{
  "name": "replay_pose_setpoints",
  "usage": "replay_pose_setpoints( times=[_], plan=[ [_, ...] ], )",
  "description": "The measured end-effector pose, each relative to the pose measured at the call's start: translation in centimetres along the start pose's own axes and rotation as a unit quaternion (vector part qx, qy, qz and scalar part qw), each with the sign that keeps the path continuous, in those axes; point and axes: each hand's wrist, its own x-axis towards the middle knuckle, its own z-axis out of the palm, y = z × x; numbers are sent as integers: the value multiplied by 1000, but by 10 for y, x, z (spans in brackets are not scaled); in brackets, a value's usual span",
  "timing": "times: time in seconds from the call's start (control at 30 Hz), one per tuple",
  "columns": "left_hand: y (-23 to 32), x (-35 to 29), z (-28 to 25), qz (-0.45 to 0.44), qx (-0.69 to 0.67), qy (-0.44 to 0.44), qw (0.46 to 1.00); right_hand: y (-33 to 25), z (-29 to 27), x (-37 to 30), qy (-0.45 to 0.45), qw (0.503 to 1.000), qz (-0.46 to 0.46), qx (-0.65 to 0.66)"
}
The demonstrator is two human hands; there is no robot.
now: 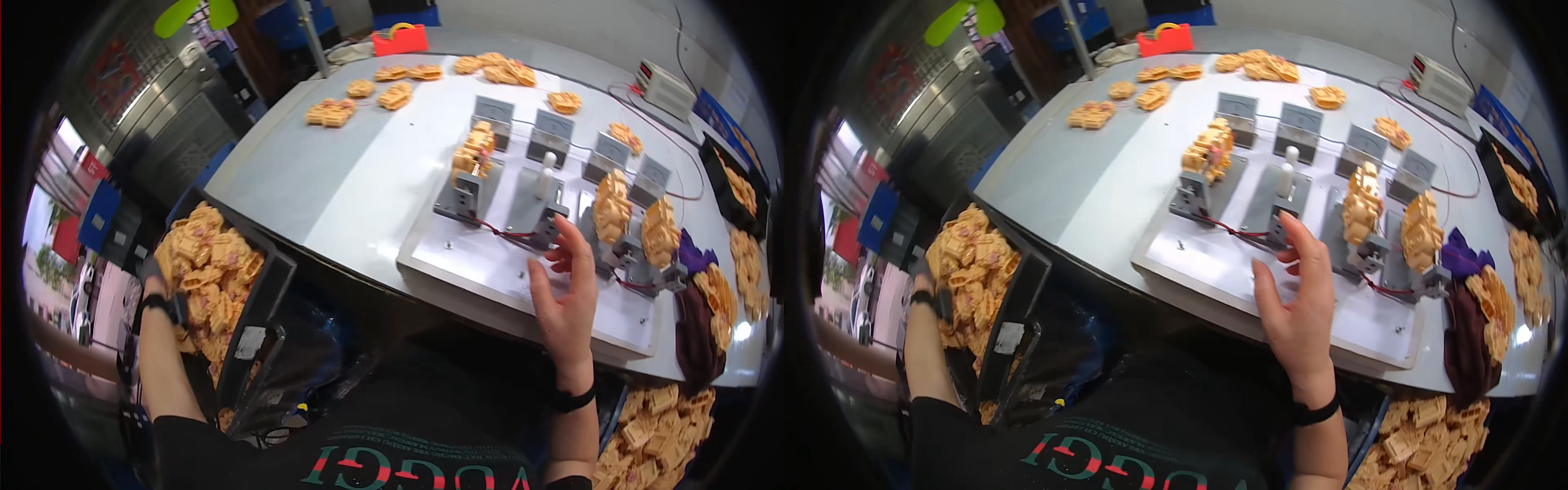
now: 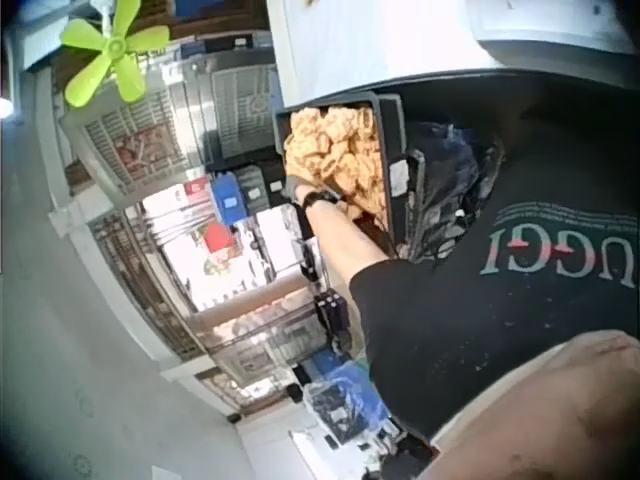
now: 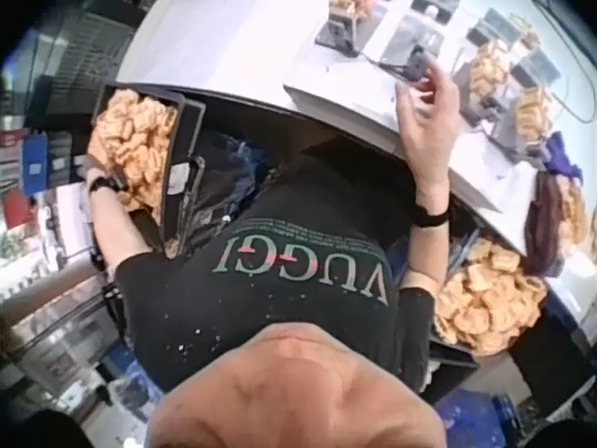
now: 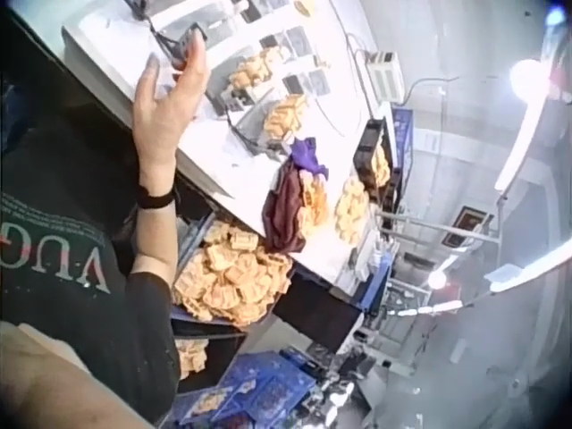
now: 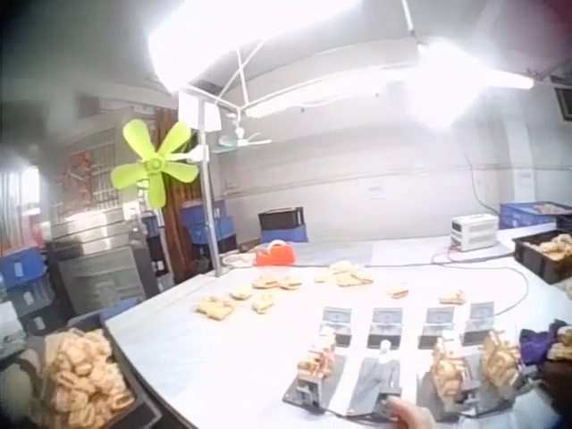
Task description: The recorder is assembling and testing plastic toy components using a manual testing jig on a factory floor.
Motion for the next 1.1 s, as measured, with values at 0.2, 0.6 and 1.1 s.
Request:
replay_pose_setpoints(
  times=[0.2,0.6,1.1],
  plan=[
    [97,-46,136,-110,311,-74,941,-25,10,-9,-8,990,-11,-141],
    [577,-269,237,405,-208,-285,843,-29,-63,-26,-55,921,54,-382],
    [661,-384,193,176,-410,-604,661,-21,-56,-28,-9,943,17,-332]
  ],
)
